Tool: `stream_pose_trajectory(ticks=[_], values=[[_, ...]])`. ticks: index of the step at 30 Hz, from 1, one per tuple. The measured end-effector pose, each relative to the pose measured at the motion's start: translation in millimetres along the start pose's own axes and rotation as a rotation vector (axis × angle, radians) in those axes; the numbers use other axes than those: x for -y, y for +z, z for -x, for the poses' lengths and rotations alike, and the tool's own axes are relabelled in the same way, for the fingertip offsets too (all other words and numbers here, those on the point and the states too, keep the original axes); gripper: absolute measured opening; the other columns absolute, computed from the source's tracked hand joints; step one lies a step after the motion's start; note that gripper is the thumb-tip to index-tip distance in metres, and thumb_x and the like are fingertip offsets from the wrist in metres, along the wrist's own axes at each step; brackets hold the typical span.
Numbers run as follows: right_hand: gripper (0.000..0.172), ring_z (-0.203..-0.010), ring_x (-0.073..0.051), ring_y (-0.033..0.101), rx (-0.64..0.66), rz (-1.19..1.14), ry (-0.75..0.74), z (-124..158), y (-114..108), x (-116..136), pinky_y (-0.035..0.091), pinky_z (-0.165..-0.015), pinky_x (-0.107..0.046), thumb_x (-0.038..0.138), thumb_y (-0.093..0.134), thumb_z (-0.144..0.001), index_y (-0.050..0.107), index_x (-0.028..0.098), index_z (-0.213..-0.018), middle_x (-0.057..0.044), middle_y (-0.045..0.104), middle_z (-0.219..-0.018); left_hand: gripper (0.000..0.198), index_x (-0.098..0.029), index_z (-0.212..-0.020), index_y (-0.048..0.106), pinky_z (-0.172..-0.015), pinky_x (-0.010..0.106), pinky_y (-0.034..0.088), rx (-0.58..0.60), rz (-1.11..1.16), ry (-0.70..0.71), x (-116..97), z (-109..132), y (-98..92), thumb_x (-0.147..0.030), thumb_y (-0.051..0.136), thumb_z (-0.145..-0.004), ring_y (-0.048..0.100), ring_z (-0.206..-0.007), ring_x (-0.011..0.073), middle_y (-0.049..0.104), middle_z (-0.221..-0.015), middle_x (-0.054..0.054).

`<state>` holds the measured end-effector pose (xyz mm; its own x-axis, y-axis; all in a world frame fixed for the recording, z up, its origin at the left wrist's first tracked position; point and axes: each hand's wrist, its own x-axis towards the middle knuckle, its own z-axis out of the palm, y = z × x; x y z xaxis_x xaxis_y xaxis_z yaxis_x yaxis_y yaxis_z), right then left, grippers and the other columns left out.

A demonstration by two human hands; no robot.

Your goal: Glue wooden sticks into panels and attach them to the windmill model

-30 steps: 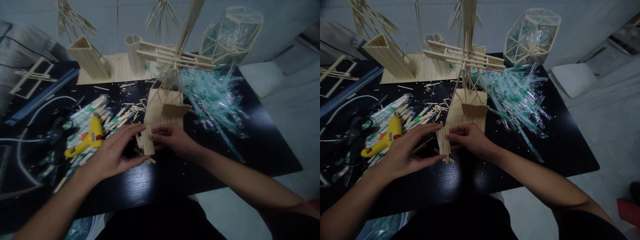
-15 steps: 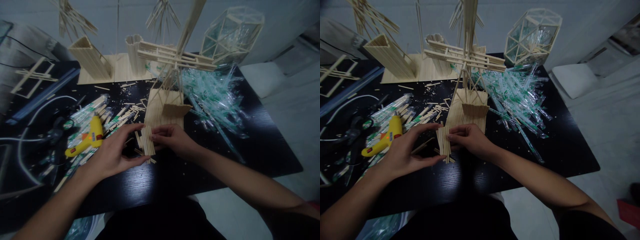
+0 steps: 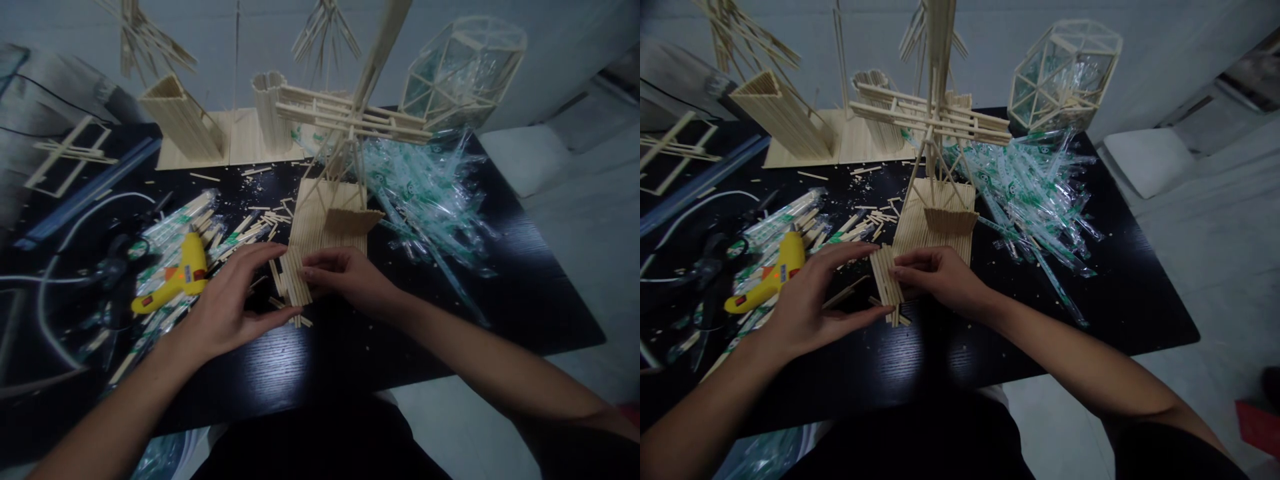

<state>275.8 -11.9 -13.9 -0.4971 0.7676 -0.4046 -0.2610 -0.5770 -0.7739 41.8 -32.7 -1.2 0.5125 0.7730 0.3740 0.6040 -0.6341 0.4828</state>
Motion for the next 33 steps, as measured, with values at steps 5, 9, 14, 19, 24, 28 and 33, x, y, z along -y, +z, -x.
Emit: stream_pose_trajectory(ticks=[5, 9, 14, 19, 24, 28, 33], values=[[0.037, -0.076, -0.013, 0.075, -0.001, 0.04, -0.022, 0, -2, 4, 0.064, -0.076, -0.026, 0.03, 0.098, -0.062, 0.079, 0.016, -0.09, 0.0, 0.079, -0.082, 0.077, -0.022, -0.147, 0.045, -0.106, 0.045, 0.056, -0.037, -0.076, 0.005, 1, 0, 1.8, -0.045, 0.082, -0.084, 0.065, -0.125, 0.0304, 0.065, -0.135, 0.013], [0.034, -0.078, -0.015, 0.076, 0.022, 0.007, -0.03, -2, -5, 1, 0.065, -0.08, -0.029, 0.037, 0.094, -0.07, 0.08, 0.016, -0.093, -0.003, 0.08, -0.084, 0.076, -0.024, -0.148, 0.045, -0.106, 0.047, 0.056, -0.063, -0.092, 0.002, 2, 1, 2.1, -0.044, 0.082, -0.084, 0.065, -0.125, 0.0311, 0.065, -0.136, 0.013], [0.034, -0.085, -0.017, 0.079, -0.027, -0.036, -0.09, -5, -6, -1, 0.065, -0.084, -0.031, 0.041, 0.091, -0.077, 0.079, 0.015, -0.096, -0.008, 0.082, -0.098, 0.082, -0.026, -0.148, 0.048, -0.103, 0.051, 0.059, -0.146, -0.03, -0.005, 3, 1, 1.6, -0.041, 0.088, -0.078, 0.068, -0.12, 0.0318, 0.066, -0.136, 0.012], [0.029, -0.083, -0.017, 0.079, -0.136, -0.07, -0.19, -8, -7, 1, 0.066, -0.085, -0.032, 0.036, 0.091, -0.077, 0.078, 0.016, -0.094, -0.006, 0.081, -0.096, 0.076, -0.031, -0.146, 0.049, -0.096, 0.053, 0.063, -0.343, 0.219, -0.172, 5, 3, 3.7, -0.035, 0.087, -0.079, 0.066, -0.122, 0.0303, 0.06, -0.144, 0.009], [0.029, -0.08, -0.016, 0.078, -0.145, -0.06, -0.2, -8, -10, -1, 0.066, -0.083, -0.032, 0.034, 0.092, -0.074, 0.077, 0.016, -0.091, -0.005, 0.08, -0.091, 0.063, -0.028, -0.139, 0.05, -0.095, 0.051, 0.063, -0.422, 0.338, -0.243, 5, 0, 6.4, -0.034, 0.081, -0.086, 0.066, -0.122, 0.0276, 0.06, -0.144, 0.005], [0.03, -0.073, -0.014, 0.076, -0.12, -0.013, -0.2, -7, -10, -2, 0.065, -0.079, -0.03, 0.031, 0.095, -0.069, 0.075, 0.016, -0.086, -0.001, 0.078, -0.08, 0.066, -0.03, -0.138, 0.051, -0.094, 0.052, 0.064, -0.369, 0.338, -0.236, 3, -1, 10.8, -0.031, 0.085, -0.082, 0.065, -0.124, 0.0294, 0.059, -0.145, 0.009], [0.03, -0.068, -0.011, 0.072, -0.107, 0.08, -0.249, -5, -6, -1, 0.063, -0.075, -0.027, 0.032, 0.095, -0.068, 0.074, 0.017, -0.083, 0.002, 0.074, -0.075, 0.071, -0.03, -0.138, 0.053, -0.092, 0.051, 0.064, -0.323, 0.272, -0.186, 5, 2, 13.4, -0.03, 0.089, -0.077, 0.064, -0.126, 0.0319, 0.059, -0.145, 0.012]])
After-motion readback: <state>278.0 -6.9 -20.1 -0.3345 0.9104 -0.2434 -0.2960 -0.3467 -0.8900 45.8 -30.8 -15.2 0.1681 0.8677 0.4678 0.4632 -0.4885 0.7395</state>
